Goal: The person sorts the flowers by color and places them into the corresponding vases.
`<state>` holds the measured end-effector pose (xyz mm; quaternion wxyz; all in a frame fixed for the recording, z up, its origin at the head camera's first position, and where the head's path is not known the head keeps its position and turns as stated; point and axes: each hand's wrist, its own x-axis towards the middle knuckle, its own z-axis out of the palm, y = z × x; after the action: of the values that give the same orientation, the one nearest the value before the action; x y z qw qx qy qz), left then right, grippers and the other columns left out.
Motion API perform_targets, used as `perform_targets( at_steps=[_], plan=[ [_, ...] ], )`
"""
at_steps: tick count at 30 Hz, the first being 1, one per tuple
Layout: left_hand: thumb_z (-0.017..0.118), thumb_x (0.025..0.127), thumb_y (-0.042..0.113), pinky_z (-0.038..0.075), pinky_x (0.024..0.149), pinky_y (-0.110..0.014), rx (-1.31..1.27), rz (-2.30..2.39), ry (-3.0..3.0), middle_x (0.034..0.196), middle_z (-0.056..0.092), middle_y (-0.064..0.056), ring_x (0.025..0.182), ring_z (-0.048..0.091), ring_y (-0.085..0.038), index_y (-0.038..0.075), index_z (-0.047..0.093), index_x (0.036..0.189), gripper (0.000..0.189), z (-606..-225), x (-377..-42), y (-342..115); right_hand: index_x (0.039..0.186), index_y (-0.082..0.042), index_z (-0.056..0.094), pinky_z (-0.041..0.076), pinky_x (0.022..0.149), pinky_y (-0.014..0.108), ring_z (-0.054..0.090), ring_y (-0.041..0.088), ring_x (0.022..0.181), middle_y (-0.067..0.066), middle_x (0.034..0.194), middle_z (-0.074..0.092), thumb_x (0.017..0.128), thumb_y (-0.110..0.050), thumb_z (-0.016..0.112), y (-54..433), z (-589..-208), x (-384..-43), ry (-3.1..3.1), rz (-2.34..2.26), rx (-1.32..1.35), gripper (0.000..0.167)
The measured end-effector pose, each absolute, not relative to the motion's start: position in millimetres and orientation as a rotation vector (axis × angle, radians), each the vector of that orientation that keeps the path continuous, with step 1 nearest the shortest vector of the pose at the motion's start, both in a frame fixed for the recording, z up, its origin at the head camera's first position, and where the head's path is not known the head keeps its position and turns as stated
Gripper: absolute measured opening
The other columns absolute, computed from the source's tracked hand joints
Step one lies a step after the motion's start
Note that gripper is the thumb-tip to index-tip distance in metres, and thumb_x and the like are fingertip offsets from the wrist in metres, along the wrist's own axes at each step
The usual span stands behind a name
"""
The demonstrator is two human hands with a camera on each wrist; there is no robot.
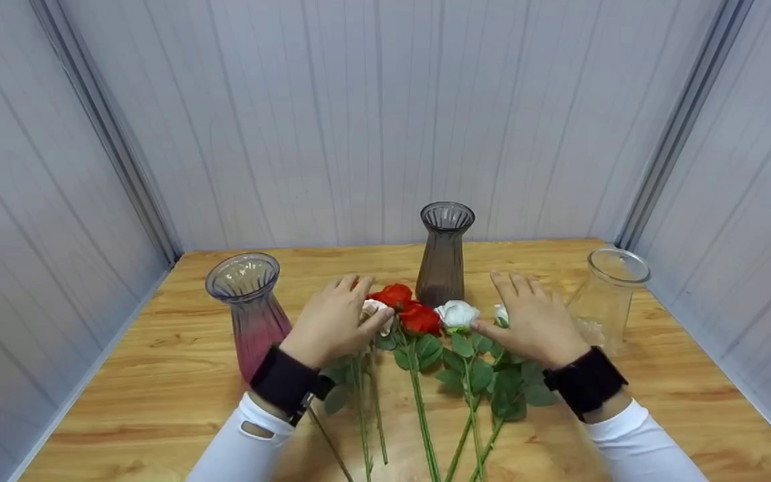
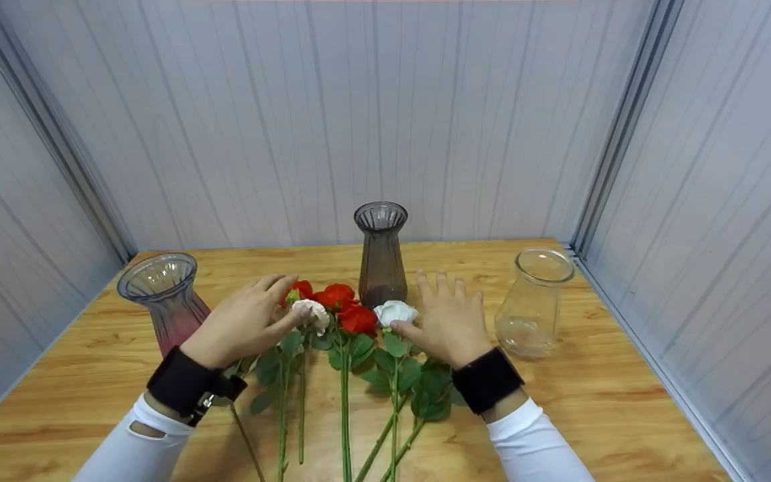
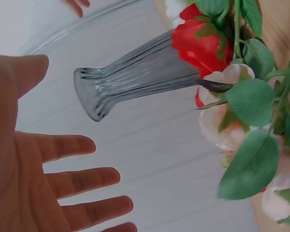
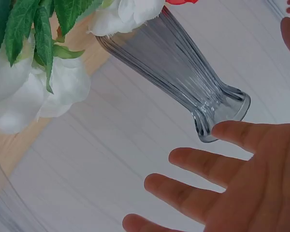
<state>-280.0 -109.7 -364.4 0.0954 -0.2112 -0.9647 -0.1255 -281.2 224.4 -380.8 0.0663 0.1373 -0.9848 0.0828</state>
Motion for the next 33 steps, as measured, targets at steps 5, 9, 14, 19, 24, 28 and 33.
perform_targets(
  at_steps=[5,9,14,19,24,28,33],
  plan=[
    [0.055,0.111,0.053,0.047,0.119,-0.06,-0.657,-0.407,-2.81,0.152,0.06,-0.027,0.142,0.058,-0.045,-0.001,0.054,0.155,0.07,-348,-275,-118,0.171,-0.008,0.031,0.034,0.12,0.078,0.039,0.057,0.154,0.032,0.169,0.039,0.101,-0.069,0.063,220,-380,-282,-2.935,0.251,0.446,0.098],
    [0.057,0.112,0.049,0.053,0.113,-0.057,-0.659,-0.432,-2.755,0.14,0.067,-0.025,0.129,0.067,-0.042,-0.003,0.06,0.148,0.063,-340,-273,-124,0.17,-0.008,0.034,0.037,0.118,0.077,0.044,0.055,0.151,0.031,0.166,0.045,0.101,-0.065,0.066,216,-378,-281,-2.91,0.264,0.477,0.095],
    [0.062,0.111,0.039,0.061,0.091,-0.054,-0.636,-0.435,-2.674,0.117,0.074,-0.021,0.098,0.073,-0.038,-0.002,0.069,0.127,0.045,-334,-267,-134,0.168,-0.007,0.038,0.04,0.118,0.074,0.05,0.054,0.147,0.03,0.161,0.051,0.1,-0.066,0.068,210,-377,-279,-2.895,0.287,0.518,0.095],
    [0.063,0.11,0.034,0.061,0.084,-0.053,-0.589,-0.438,-2.634,0.11,0.076,-0.019,0.089,0.073,-0.035,-0.002,0.071,0.116,0.037,-321,-262,-144,0.166,-0.005,0.041,0.045,0.116,0.071,0.053,0.052,0.144,0.029,0.158,0.054,0.101,-0.064,0.067,203,-377,-278,-2.893,0.328,0.572,0.091],
    [0.064,0.11,0.032,0.06,0.077,-0.051,-0.553,-0.425,-2.594,0.104,0.076,-0.018,0.08,0.068,-0.031,-0.002,0.071,0.112,0.035,-306,-257,-159,0.166,-0.005,0.042,0.051,0.111,0.066,0.058,0.049,0.14,0.027,0.156,0.057,0.103,-0.063,0.066,195,-377,-276,-2.893,0.373,0.621,0.089],
    [0.065,0.109,0.032,0.061,0.08,-0.053,-0.518,-0.409,-2.574,0.109,0.077,-0.02,0.089,0.072,-0.036,-0.004,0.071,0.112,0.036,-295,-254,-173,0.164,-0.005,0.045,0.056,0.106,0.063,0.063,0.046,0.135,0.025,0.152,0.061,0.101,-0.064,0.069,186,-378,-274,-2.871,0.372,0.648,0.089],
    [0.062,0.11,0.035,0.06,0.091,-0.059,-0.416,-0.407,-2.644,0.119,0.073,-0.023,0.105,0.071,-0.042,-0.006,0.07,0.12,0.043,-282,-253,-192,0.163,-0.006,0.047,0.059,0.102,0.061,0.067,0.044,0.131,0.024,0.149,0.064,0.099,-0.063,0.072,175,-379,-273,-2.861,0.371,0.673,0.089]
  ],
)
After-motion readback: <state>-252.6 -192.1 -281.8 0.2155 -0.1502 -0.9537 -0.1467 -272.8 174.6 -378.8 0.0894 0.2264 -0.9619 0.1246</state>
